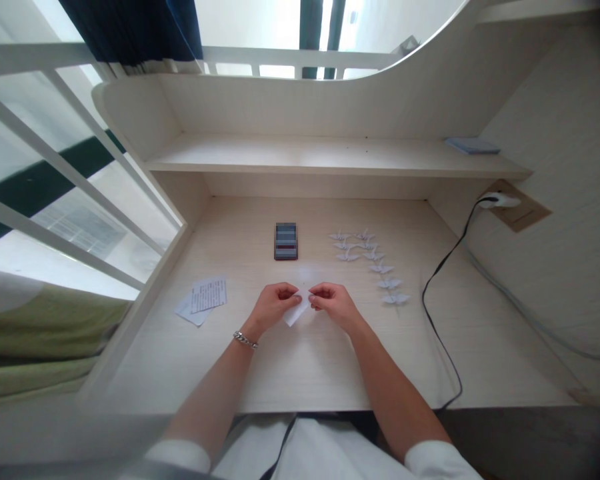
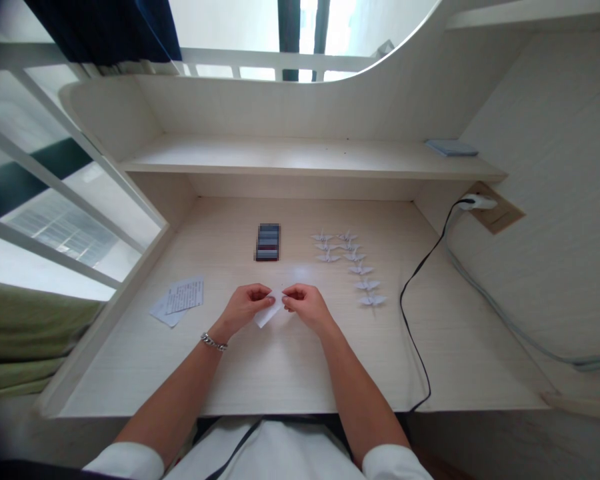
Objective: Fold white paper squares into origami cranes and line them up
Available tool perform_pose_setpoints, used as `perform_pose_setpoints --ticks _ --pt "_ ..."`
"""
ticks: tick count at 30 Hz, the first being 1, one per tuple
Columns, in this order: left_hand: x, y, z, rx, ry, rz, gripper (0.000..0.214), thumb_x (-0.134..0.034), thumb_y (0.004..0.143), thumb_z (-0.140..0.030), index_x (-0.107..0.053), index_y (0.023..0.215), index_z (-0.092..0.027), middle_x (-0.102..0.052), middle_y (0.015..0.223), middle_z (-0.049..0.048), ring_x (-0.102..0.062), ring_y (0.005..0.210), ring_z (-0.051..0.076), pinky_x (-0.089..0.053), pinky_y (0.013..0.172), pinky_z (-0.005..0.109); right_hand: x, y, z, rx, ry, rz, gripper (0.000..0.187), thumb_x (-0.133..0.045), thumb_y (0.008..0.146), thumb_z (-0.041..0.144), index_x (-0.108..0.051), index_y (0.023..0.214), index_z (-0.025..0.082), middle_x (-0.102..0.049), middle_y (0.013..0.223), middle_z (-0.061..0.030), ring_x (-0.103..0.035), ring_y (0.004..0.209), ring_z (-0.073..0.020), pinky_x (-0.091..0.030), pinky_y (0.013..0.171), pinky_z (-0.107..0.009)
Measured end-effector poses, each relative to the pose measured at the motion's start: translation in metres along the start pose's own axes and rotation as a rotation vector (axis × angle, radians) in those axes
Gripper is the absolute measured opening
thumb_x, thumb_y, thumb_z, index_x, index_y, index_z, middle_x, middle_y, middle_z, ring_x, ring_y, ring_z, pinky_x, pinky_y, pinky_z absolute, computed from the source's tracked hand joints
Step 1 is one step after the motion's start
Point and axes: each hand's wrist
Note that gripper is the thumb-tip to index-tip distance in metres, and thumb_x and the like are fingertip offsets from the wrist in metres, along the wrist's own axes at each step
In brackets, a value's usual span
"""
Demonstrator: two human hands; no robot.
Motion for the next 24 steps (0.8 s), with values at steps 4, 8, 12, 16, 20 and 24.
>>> perform_pose_setpoints --ticks 4,8,12,16,20,24 --pt "-0.002 0.002 -0.001 0.013 -0.009 -0.023 0.023 -0.065 0.065 -0.029 -0.067 0.08 -0.011 -0.068 0.072 0.0057 -0.06 0.063 0.014 -0.046 0.056 0.023 0.001 0.001 0.0 -0.017 0.036 -0.022 0.022 -0.069 0.059 0.027 -0.067 0.076 0.014 -0.06 0.053 0.0 -0.056 0.049 -0.0112 -0.045 0.05 -0.024" --pt "-0.002 0.007 -0.002 0.017 -0.015 -0.046 0.024 -0.066 0.064 -0.03 -0.069 0.079 -0.012 -0.069 0.073 0.0065 -0.061 0.064 0.016 -0.047 0.055 0.024 0.003 0.005 0.002 -0.033 0.064 -0.006 0.024 -0.069 0.058 0.028 -0.067 0.079 0.015 -0.062 0.057 -0.0007 -0.057 0.053 -0.0118 -0.047 0.053 -0.024" --pt "0.0 0.013 0.001 0.019 -0.022 -0.047 0.025 -0.066 0.064 -0.031 -0.069 0.081 -0.012 -0.069 0.075 0.0065 -0.062 0.065 0.016 -0.047 0.056 0.025 0.003 0.011 0.0 -0.055 0.082 -0.014 0.024 -0.07 0.056 0.027 -0.068 0.077 0.015 -0.062 0.056 -0.0003 -0.057 0.052 -0.0115 -0.046 0.05 -0.024" --pt "0.001 0.018 0.009 0.022 -0.013 -0.057 0.023 -0.066 0.064 -0.03 -0.069 0.079 -0.013 -0.069 0.073 0.0058 -0.062 0.065 0.016 -0.046 0.056 0.024 0.003 0.015 -0.008 -0.068 0.104 -0.039 0.024 -0.072 0.055 0.029 -0.069 0.075 0.016 -0.062 0.056 -0.0001 -0.057 0.051 -0.012 -0.047 0.052 -0.025" --pt "0.003 0.021 0.013 0.019 -0.026 -0.028 0.026 -0.066 0.065 -0.032 -0.068 0.081 -0.012 -0.069 0.075 0.0061 -0.062 0.066 0.016 -0.046 0.057 0.024 0.006 0.017 -0.013 -0.042 0.118 -0.016 0.026 -0.072 0.058 0.03 -0.068 0.08 0.016 -0.063 0.059 -0.0003 -0.058 0.054 -0.0125 -0.048 0.055 -0.026" --pt "0.005 0.024 0.013 0.035 -0.048 0.022 0.027 -0.065 0.067 -0.032 -0.067 0.085 -0.012 -0.069 0.077 0.0061 -0.061 0.065 0.015 -0.046 0.056 0.023 0.007 0.02 -0.014 -0.031 0.093 -0.008 0.025 -0.071 0.06 0.031 -0.067 0.079 0.015 -0.062 0.057 -0.0005 -0.057 0.052 -0.0129 -0.048 0.053 -0.027"
Point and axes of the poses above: each hand's wrist, its own y-axis towards the middle knuckle, its own x-axis out of the back of the hand, z = x × y
